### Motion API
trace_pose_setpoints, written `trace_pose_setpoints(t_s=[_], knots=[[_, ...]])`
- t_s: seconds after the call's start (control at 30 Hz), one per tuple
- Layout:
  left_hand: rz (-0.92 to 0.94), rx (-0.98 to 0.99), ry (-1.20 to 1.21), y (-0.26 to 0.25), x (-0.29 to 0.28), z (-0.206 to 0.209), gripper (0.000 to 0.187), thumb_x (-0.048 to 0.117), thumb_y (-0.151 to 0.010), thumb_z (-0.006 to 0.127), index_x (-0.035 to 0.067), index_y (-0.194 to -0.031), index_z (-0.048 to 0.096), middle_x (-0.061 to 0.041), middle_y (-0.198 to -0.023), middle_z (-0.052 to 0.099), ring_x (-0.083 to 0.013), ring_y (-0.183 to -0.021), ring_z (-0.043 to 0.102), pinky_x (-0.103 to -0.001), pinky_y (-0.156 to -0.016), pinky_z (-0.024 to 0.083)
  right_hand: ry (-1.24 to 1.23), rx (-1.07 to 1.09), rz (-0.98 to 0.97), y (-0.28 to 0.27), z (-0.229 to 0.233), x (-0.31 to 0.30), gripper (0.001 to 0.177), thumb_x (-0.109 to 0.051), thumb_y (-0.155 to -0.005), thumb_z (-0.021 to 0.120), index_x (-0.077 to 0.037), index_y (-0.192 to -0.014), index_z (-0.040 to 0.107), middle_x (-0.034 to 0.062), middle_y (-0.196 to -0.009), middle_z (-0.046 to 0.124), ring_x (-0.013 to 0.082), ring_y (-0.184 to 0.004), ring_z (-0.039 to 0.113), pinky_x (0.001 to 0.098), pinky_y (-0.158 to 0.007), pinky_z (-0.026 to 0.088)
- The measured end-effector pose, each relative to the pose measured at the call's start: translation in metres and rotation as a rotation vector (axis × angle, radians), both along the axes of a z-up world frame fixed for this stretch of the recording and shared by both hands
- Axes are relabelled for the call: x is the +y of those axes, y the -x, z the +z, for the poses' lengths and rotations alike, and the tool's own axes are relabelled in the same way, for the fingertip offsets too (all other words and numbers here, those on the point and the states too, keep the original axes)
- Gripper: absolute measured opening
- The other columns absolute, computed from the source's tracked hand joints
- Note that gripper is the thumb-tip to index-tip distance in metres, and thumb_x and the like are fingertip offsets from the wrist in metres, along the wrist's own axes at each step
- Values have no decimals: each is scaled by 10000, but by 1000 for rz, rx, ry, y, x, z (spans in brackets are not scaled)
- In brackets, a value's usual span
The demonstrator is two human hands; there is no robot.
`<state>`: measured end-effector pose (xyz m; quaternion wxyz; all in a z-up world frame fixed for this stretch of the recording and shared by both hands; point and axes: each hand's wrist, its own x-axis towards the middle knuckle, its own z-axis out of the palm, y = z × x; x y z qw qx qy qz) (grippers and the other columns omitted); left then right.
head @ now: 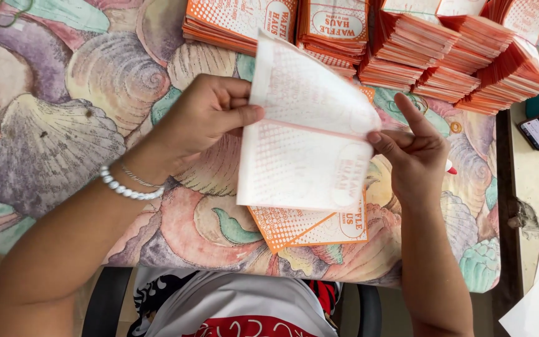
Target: Organizing and stacking printed paper bags on a table at a fast pace.
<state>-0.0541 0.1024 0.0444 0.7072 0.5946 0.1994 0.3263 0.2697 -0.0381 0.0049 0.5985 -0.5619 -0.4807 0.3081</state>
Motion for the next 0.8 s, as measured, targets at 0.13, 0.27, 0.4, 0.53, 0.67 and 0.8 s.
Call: trace_pose_setpoints(t_s=[0.13, 0.27, 0.4, 0.53, 0.67, 0.8], knots=[[93, 48, 10, 35, -8, 28, 279, -4, -914, 673, -95, -1178, 671, -146, -897, 741, -232, -830, 763, -405, -735, 673, -46, 58, 28, -9, -2, 3, 659, 90, -910, 728, 5, -1519, 491, 253, -953, 722, 336, -800, 756, 374, -650, 645], [192, 101, -31, 46, -15, 1, 234, -26, -933, 658, -124, -1144, 679, -221, -859, 745, -268, -771, 745, -426, -722, 663, -23, 317, 239, 5, -20, 5, 886, -113, -741, 846, 28, -1522, 452, 260, -1045, 723, 341, -908, 764, 382, -675, 663], [147, 78, -8, 35, -27, -18, 224, -18, -907, 695, -97, -1115, 708, -150, -832, 758, -182, -820, 706, -405, -747, 652, 108, 283, 109, 42, -8, 2, 735, 124, -754, 816, 64, -1429, 531, 174, -781, 737, 241, -697, 762, 344, -669, 677], [149, 73, 11, 42, -28, -16, 231, -54, -916, 656, -112, -1138, 688, -181, -911, 765, -235, -827, 751, -394, -724, 662, 135, 220, 88, 31, -6, 2, 736, 104, -784, 812, 7, -1460, 539, 164, -836, 760, 236, -764, 769, 328, -736, 676], [169, 129, -26, 57, -36, -9, 200, -83, -898, 632, -125, -1084, 692, -238, -896, 773, -289, -783, 774, -419, -690, 676, 128, 154, 145, 8, -28, 6, 757, 87, -842, 771, -33, -1529, 479, 148, -866, 763, 198, -783, 758, 287, -741, 658], [183, 147, -47, 58, -45, -12, 361, -40, -797, 764, -107, -1142, 684, -227, -949, 772, -214, -824, 745, -393, -717, 670, 123, 179, 249, 18, -31, 4, 759, 93, -869, 737, -60, -1555, 452, 167, -850, 761, 203, -790, 754, 306, -744, 658]])
